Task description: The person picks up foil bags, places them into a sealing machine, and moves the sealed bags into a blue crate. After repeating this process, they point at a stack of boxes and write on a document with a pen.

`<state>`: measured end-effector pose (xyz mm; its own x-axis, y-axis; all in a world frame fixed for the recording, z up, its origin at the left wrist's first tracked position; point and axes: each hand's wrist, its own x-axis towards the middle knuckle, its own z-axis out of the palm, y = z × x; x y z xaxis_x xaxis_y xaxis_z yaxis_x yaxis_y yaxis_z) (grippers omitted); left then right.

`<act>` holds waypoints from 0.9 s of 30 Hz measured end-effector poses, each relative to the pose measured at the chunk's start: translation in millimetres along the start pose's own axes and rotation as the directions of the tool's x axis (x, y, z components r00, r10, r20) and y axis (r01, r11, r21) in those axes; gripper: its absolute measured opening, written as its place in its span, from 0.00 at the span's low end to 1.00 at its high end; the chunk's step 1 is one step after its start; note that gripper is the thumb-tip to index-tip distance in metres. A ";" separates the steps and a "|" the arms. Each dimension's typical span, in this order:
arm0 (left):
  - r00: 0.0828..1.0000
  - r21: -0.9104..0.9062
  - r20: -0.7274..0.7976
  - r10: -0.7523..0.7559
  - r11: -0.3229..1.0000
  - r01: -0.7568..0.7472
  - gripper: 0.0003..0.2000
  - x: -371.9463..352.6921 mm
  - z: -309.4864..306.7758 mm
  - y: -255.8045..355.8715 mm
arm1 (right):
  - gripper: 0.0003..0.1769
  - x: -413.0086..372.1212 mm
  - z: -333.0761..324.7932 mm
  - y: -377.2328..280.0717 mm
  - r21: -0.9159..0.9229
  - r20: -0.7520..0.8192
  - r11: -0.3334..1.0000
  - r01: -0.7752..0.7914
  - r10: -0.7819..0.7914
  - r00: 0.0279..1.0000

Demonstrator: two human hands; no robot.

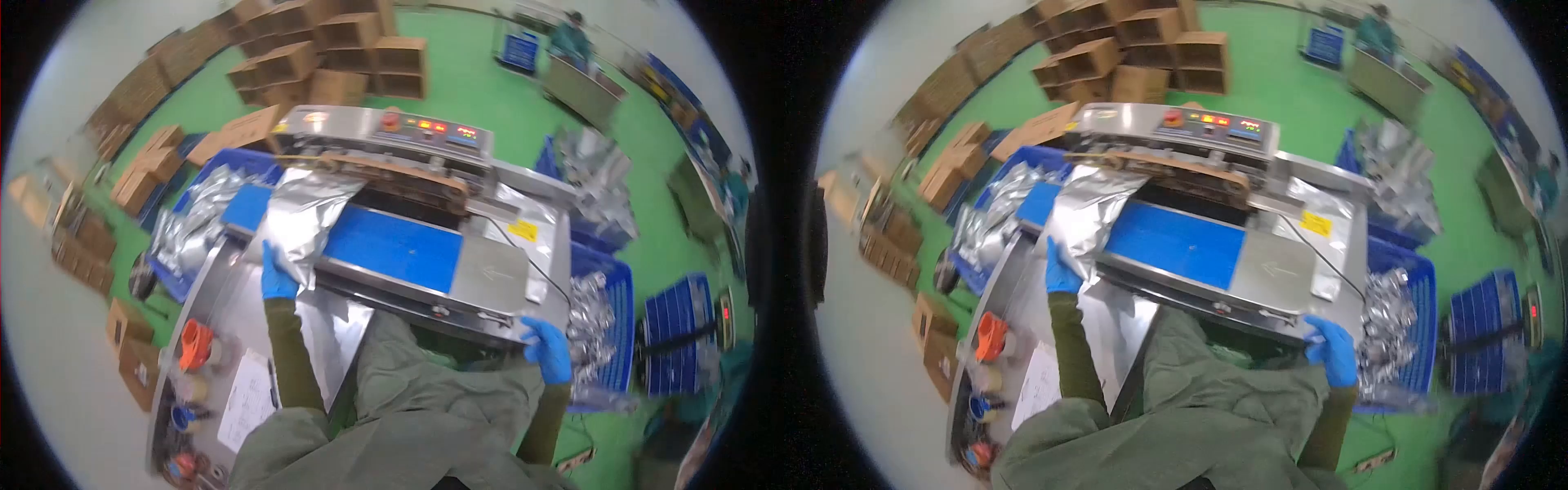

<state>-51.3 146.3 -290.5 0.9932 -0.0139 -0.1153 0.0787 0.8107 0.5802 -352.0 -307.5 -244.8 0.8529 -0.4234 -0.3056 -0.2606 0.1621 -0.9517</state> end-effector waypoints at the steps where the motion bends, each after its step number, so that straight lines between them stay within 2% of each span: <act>1: 0.997 0.007 0.000 0.071 0.997 -0.071 0.17 8.0 -8.0 8.0 | 0.19 0.8 -12.8 17.0 0.051 0.001 0.999 0.002 -0.002 1.000; 2: 0.995 0.024 -0.038 0.090 0.996 -0.089 0.17 20.2 -20.9 14.6 | 0.22 -2.7 -20.1 25.3 -0.008 -0.040 1.000 0.008 -0.008 0.999; 3: 0.990 0.021 -0.098 0.102 0.995 -0.100 0.17 20.3 -17.3 22.6 | 0.23 -9.3 -19.6 26.0 -0.020 -0.061 0.997 0.081 -0.082 0.995; 4: 0.997 -0.020 -0.024 0.072 0.997 -0.072 0.18 12.7 -1.1 34.0 | 0.22 -11.8 -27.7 32.6 0.018 -0.090 0.999 0.039 -0.037 0.995; 7: 0.980 -0.016 -0.170 0.106 0.994 -0.110 0.20 24.5 6.4 60.2 | 0.24 -14.0 -42.9 43.2 0.070 -0.142 0.995 0.066 -0.056 0.988; 8: 0.977 -0.022 -0.175 0.121 0.992 -0.126 0.20 33.9 -0.5 68.1 | 0.24 -14.2 -47.0 46.1 0.065 -0.127 0.995 0.072 -0.064 0.990; 11: 0.968 0.054 -0.151 0.202 0.979 -0.196 0.21 80.7 -47.8 93.3 | 0.25 -13.7 -48.2 47.7 0.163 -0.173 0.979 0.121 -0.092 0.981; 13: 0.993 -0.034 0.028 0.117 0.993 -0.116 0.23 108.1 -75.0 112.6 | 0.26 -16.0 -44.9 40.5 0.124 -0.183 0.987 0.102 -0.078 0.980; 15: 0.991 -0.001 0.014 0.135 0.991 -0.135 0.23 119.8 -84.1 128.9 | 0.26 -13.1 -45.0 41.5 0.085 -0.195 0.990 0.109 -0.090 0.977; 17: 0.978 0.056 0.017 0.207 0.977 -0.208 0.25 152.0 -120.0 143.5 | 0.26 -11.3 -40.3 40.3 0.136 -0.189 0.987 0.086 -0.059 0.980; 18: 0.957 0.130 0.016 0.291 0.948 -0.291 0.24 160.8 -128.4 148.1 | 0.25 -11.5 -38.7 40.7 0.132 -0.174 0.987 0.096 -0.072 0.982; 19: 0.861 0.422 -0.062 0.505 0.795 -0.436 0.21 179.5 -164.5 154.5 | 0.25 -11.2 -36.8 39.3 0.140 -0.182 0.984 0.111 -0.085 0.980; 20: 0.814 0.369 -0.153 0.561 0.796 -0.479 0.17 145.9 -130.2 153.1 | 0.25 -12.7 -36.0 37.4 0.124 -0.173 0.989 0.076 -0.054 0.983; 21: 0.713 0.487 -0.190 0.675 0.695 -0.528 0.15 129.5 -115.3 154.8 | 0.24 -15.1 -36.0 36.4 0.112 -0.172 0.993 0.041 -0.022 0.985; 22: 0.588 0.518 -0.209 0.781 0.598 -0.611 0.14 86.5 -55.0 151.3 | 0.23 -17.9 -39.3 36.8 0.093 -0.155 0.995 0.038 -0.023 0.988; 23: 0.426 0.740 -0.111 0.898 0.360 -0.568 0.14 94.7 -83.0 162.9 | 0.23 -19.6 -35.9 36.1 0.109 -0.185 0.993 0.042 -0.021 0.983; 24: 0.329 0.858 -0.058 0.942 0.216 -0.467 0.18 47.3 -25.7 167.0 | 0.22 -22.6 -31.4 30.3 0.038 -0.200 0.996 0.085 -0.076 0.977; 25: 0.133 0.874 0.165 0.977 -0.083 -0.479 0.23 34.5 -13.8 175.4 | 0.21 -30.9 -28.6 25.3 -0.033 -0.226 0.993 0.112 -0.116 0.967; 26: 0.033 0.864 0.250 0.968 -0.207 -0.459 0.23 25.5 -1.2 184.5 | 0.20 -33.8 -25.6 19.7 -0.056 -0.229 0.996 0.071 -0.082 0.970; 27: -0.009 0.861 0.278 0.960 -0.254 -0.441 0.22 17.0 7.0 196.8 | 0.19 -30.9 -25.1 17.2 -0.068 -0.253 0.997 0.026 -0.042 0.967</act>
<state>-18.3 301.4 -172.7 0.0904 0.6159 0.7826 -0.3845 -0.7033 0.5979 -394.2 -314.0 -252.4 0.7209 -0.6415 -0.2622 -0.2688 0.0899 -0.9590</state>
